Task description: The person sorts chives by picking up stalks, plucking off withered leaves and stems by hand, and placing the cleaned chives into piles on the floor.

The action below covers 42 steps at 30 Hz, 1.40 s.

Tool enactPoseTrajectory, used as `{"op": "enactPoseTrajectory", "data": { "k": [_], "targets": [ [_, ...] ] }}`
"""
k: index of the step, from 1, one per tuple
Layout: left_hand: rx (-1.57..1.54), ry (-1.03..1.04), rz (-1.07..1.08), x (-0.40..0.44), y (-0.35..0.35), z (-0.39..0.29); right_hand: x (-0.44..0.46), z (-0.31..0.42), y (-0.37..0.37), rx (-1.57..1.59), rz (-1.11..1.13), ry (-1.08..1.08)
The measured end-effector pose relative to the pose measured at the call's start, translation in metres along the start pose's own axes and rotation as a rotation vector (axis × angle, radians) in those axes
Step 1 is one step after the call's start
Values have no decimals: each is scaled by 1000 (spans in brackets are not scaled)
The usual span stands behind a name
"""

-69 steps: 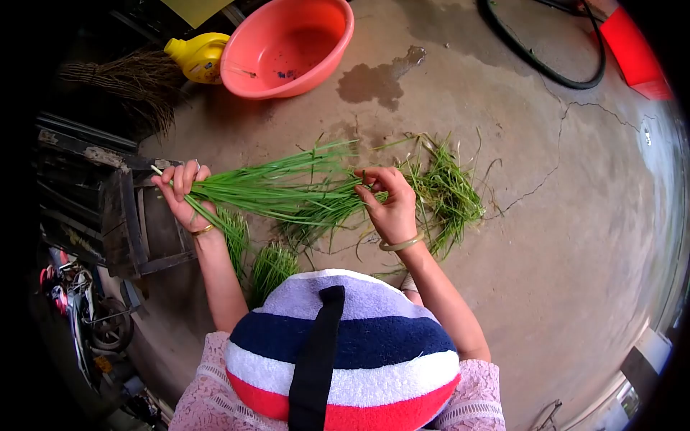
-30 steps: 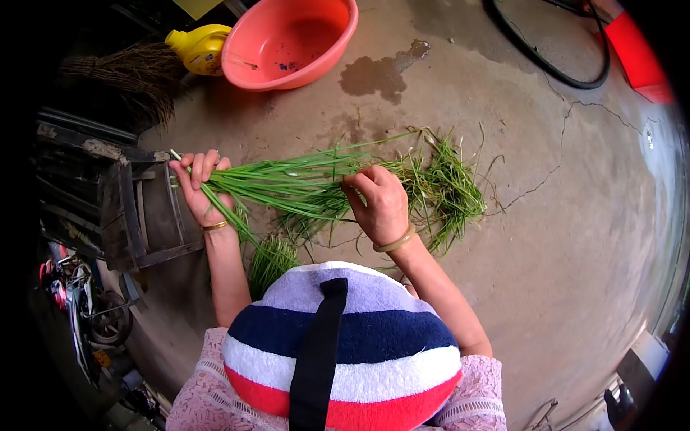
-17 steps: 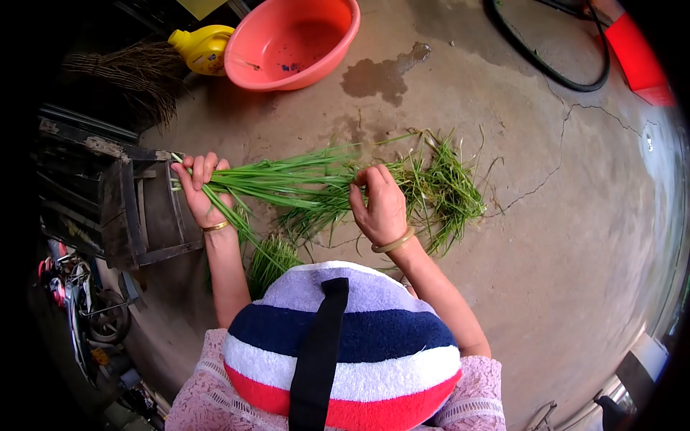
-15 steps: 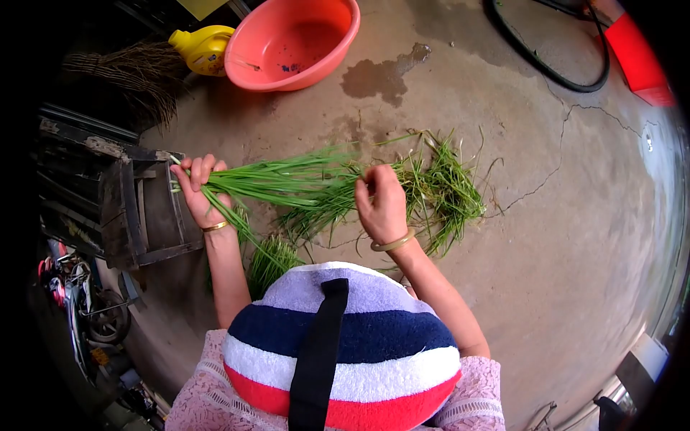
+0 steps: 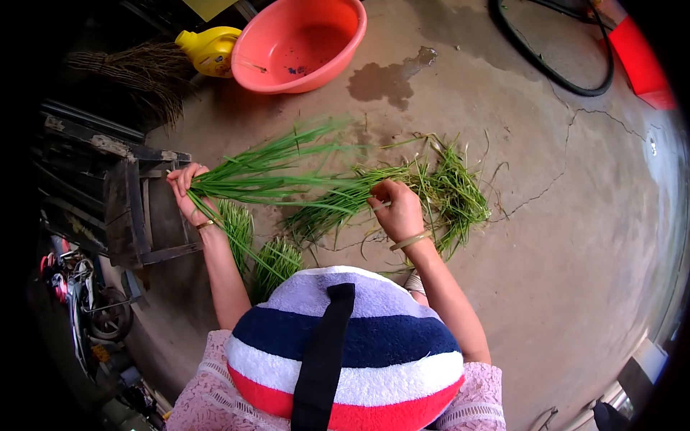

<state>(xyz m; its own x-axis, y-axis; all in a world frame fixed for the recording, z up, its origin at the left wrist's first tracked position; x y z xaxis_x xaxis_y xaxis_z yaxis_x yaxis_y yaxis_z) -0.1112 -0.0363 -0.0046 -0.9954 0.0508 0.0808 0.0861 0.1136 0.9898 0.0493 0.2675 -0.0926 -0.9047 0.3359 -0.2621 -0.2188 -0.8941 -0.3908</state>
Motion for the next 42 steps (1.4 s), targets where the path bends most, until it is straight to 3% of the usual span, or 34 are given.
{"op": "enactPoseTrajectory", "data": {
  "k": [6, 8, 12, 16, 18, 20, 22, 28, 33, 35, 37, 39, 40, 41, 42],
  "targets": [
    [-34, -17, -13, -2, 1, 7, -4, 22, 5, -64, 61, -52],
    [-40, -21, -19, -2, 0, 11, -6, 19, 20, 391, 208, 108],
    [1, -21, -3, -4, -1, 19, -11, 32, 42, 736, 398, 223],
    [49, -17, -3, -9, 3, 32, -11, 26, 47, 543, 422, 317],
    [54, -33, 20, -8, 1, 33, -13, 25, 48, 509, 401, 301],
    [62, -49, 42, -9, -1, 33, -15, 28, 49, 709, 370, 243],
    [64, -56, 16, -9, -5, 34, -16, 28, 46, 710, 350, 254],
    [52, -72, -44, -14, -17, 48, -7, 8, 33, 1155, 96, 341],
    [62, -85, -17, -15, -13, 61, -6, -3, 27, 1264, 31, 373],
    [186, -85, 34, -13, -11, 62, -5, -8, 24, 1272, 2, 383],
    [522, 26, 58, -7, -25, 37, -1, -17, 25, 1435, -51, 426],
    [306, -62, 162, 3, -31, 14, 3, -27, -2, 1399, -186, 530],
    [667, 30, 91, 9, -46, -15, 7, -40, -8, 1422, -213, 523],
    [452, -125, 198, 12, -50, -11, 11, -55, -12, 1395, -200, 525],
    [854, 85, 47, 19, -67, -47, 11, -56, -12, 1274, -253, 521]
  ]
}}
Point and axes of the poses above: each hand's wrist, its own x-axis towards the middle knuckle, its own y-axis out of the palm, z = x × y, the point moved 8 cm from there along x, towards the middle knuckle, and after that the axes turned 7 degrees about y, right-handed, at the moved point
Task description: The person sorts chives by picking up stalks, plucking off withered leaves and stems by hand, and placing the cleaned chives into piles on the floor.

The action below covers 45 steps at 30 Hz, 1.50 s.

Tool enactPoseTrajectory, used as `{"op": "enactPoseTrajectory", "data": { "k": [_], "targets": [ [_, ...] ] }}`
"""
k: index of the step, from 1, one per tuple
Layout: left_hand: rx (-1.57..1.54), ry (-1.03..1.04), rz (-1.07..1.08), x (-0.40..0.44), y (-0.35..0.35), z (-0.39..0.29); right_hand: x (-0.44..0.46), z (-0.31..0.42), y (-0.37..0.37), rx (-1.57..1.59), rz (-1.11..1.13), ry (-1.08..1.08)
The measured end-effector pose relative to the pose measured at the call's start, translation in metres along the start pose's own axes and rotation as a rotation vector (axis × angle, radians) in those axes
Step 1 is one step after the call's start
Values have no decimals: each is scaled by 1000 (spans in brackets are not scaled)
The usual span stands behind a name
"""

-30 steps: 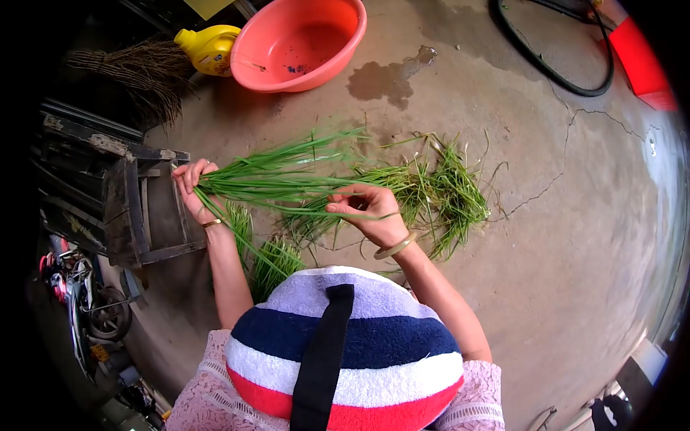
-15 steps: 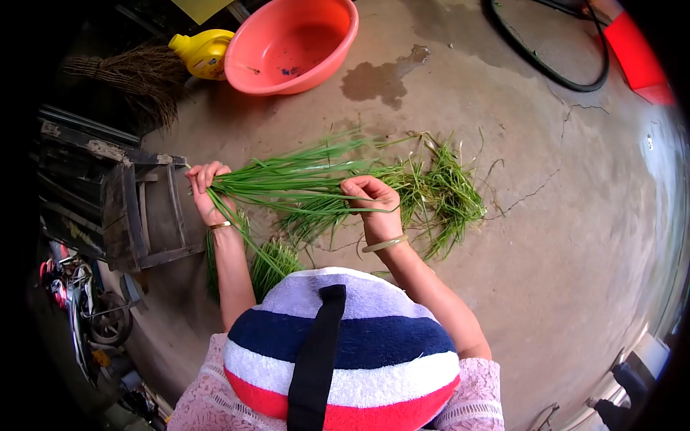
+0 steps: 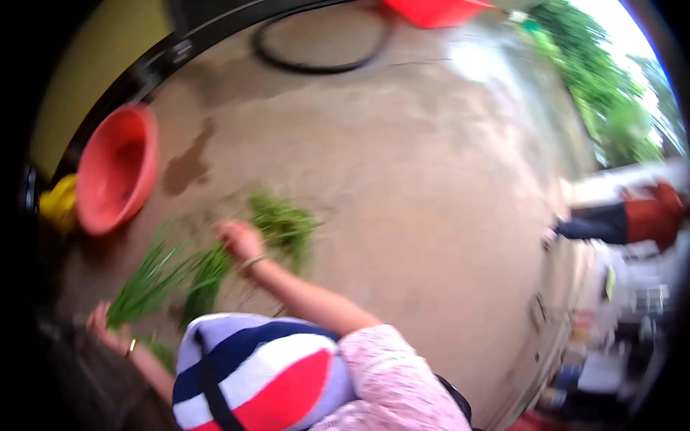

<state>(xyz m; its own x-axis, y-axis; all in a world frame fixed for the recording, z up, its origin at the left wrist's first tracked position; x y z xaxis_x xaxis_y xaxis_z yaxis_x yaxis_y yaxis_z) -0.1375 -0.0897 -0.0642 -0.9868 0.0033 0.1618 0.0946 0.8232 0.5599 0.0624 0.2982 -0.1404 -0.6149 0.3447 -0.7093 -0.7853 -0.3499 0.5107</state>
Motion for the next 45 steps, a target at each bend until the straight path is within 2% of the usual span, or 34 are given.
{"op": "enactPoseTrajectory", "data": {
  "k": [1, 2, 4, 5, 6, 8, 12, 16, 26, 27, 29, 30, 31, 35, 37, 41, 45],
  "targets": [
    [141, 84, 9, 5, -9, -6, 3, -1, 4, -213, 84, -47],
    [-268, -91, 443, 8, 6, 0, 10, -13, 2, -370, 77, -24],
    [-109, 42, 311, 9, -2, -6, 11, -25, 9, -743, 168, -206],
    [-55, 68, 226, 9, 0, -6, -2, -16, 20, -991, 224, -512],
    [-34, 80, 180, 7, 5, -9, -18, -15, 27, -1095, 207, -584],
    [-8, 81, 127, 8, 14, -5, -25, -14, 32, -1328, 209, -575],
    [0, 87, 94, 5, 43, -2, -29, -11, 26, -1473, 179, -489],
    [-38, 56, 78, 2, 76, 10, -37, -10, 18, -1497, 155, -444],
    [-147, 93, 114, -7, 93, 4, -36, 5, 30, -1742, 87, -604],
    [21, 60, 5, -21, 121, -13, -40, 3, 38, -1692, 91, -604],
    [65, 80, 8, -26, 130, -18, -51, -3, 51, -1614, 124, -585],
    [126, 96, 14, -27, 131, -19, -60, -8, 59, -1774, 183, -492],
    [92, 28, -88, -24, 112, -8, -58, -10, 57, -1766, 183, -501],
    [194, 56, -39, -37, 139, -24, -50, -18, 46, -1745, 124, -517],
    [232, 135, 3, -38, 145, -29, -49, -16, 43, -1731, 112, -532],
    [80, 11, 35, -40, 157, -22, -55, -7, 39, -1687, 67, -584],
    [70, 32, 78, -41, 163, -18, -59, -3, 37, -1626, 54, -594]
  ]
}}
Point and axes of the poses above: each hand's wrist, its own x-axis towards the middle knuckle, its own y-axis out of the palm, z = x × y, the point moved 8 cm from there along x, towards the middle knuckle, and after that the axes turned 7 degrees about y, right-handed, at the moved point
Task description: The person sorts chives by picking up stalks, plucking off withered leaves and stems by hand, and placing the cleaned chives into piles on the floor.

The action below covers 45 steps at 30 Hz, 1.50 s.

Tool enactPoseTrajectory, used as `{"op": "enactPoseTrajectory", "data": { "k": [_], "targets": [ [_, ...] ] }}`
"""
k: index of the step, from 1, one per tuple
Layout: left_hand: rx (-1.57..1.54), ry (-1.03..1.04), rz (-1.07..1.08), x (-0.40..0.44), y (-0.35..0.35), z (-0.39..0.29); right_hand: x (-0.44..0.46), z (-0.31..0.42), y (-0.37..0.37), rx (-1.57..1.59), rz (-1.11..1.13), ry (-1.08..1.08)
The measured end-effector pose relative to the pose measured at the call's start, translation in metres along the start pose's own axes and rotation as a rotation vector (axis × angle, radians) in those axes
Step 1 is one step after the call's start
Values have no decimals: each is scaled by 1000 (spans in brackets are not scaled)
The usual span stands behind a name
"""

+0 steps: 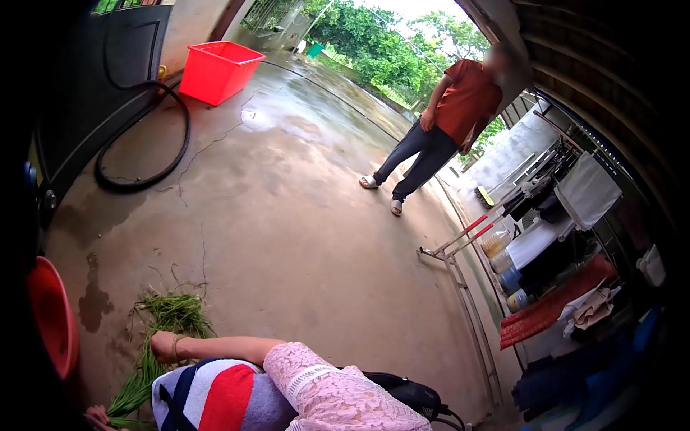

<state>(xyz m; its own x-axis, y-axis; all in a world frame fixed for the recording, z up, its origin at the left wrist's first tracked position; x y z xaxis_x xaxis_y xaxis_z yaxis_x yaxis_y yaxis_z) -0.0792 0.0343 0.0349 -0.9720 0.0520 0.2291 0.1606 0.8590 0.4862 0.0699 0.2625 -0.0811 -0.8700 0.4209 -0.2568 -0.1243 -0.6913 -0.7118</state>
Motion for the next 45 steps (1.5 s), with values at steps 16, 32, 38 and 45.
{"op": "enactPoseTrajectory", "data": {
  "k": [16, 32, 38, 45],
  "targets": [
    [-291, -197, -16, -2, -20, 24, -2, 11, 3, 66, 11, -62],
    [-321, -178, -13, -4, -17, 17, -3, 4, -3, -165, -155, -61],
    [-321, -218, -61, -7, -31, 29, 0, -2, 4, -292, -88, 8],
    [-333, -229, -17, -4, -27, 41, -1, -3, 4, -186, 5, 12]
  ]
}}
Point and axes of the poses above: each hand's wrist, its own x-axis towards the middle knuckle, its own y-axis out of the palm, z = x × y, the point moved 8 cm from there along x, towards the middle knuckle, and after that the axes turned 7 degrees about y, right-handed, at the moved point
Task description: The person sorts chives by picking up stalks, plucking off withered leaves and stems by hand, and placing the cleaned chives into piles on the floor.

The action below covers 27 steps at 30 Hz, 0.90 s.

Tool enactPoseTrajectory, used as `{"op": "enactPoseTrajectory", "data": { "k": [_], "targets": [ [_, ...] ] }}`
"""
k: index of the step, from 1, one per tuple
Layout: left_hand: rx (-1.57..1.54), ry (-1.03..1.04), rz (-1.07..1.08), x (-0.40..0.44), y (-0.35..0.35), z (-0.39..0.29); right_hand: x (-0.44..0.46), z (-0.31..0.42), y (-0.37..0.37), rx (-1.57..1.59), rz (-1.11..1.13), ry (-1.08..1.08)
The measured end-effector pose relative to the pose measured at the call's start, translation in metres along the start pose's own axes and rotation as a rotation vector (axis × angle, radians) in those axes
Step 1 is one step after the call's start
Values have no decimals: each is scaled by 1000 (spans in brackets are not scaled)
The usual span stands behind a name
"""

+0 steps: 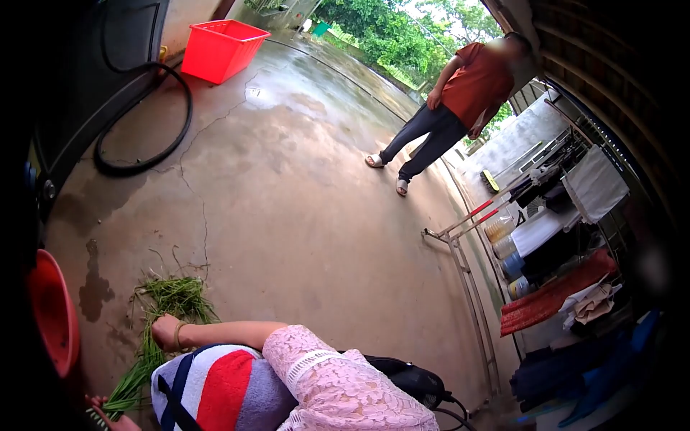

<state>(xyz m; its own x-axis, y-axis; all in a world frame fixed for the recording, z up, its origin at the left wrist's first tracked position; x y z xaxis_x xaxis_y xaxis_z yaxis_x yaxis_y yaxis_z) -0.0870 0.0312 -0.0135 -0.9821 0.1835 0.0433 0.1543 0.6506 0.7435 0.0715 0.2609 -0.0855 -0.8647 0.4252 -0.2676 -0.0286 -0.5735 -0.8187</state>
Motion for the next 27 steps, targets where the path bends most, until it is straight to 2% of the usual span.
{"op": "enactPoseTrajectory", "data": {
  "k": [7, 9, 27],
  "targets": [
    [-33, -31, 1, 0, 1, 8, 5, -5, 7, 17, -27, 14],
    [-120, -101, 7, 2, -3, 13, 6, -7, 9, 32, -12, 21],
    [-29, -21, 30, -1, 3, 2, 10, -13, 23, -44, 65, 54]
  ]
}}
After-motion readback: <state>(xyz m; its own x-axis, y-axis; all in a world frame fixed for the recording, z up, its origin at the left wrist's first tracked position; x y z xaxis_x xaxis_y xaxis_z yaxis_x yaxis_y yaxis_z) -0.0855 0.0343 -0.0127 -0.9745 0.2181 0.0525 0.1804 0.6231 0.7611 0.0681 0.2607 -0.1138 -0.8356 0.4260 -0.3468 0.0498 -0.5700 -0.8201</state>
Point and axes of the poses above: each hand's wrist, its own x-axis towards the middle knuckle, its own y-axis out of the palm, z = x × y, the point moved 8 cm from there along x, towards the middle knuckle, and after that the axes turned 7 degrees about y, right-handed, at the moved point
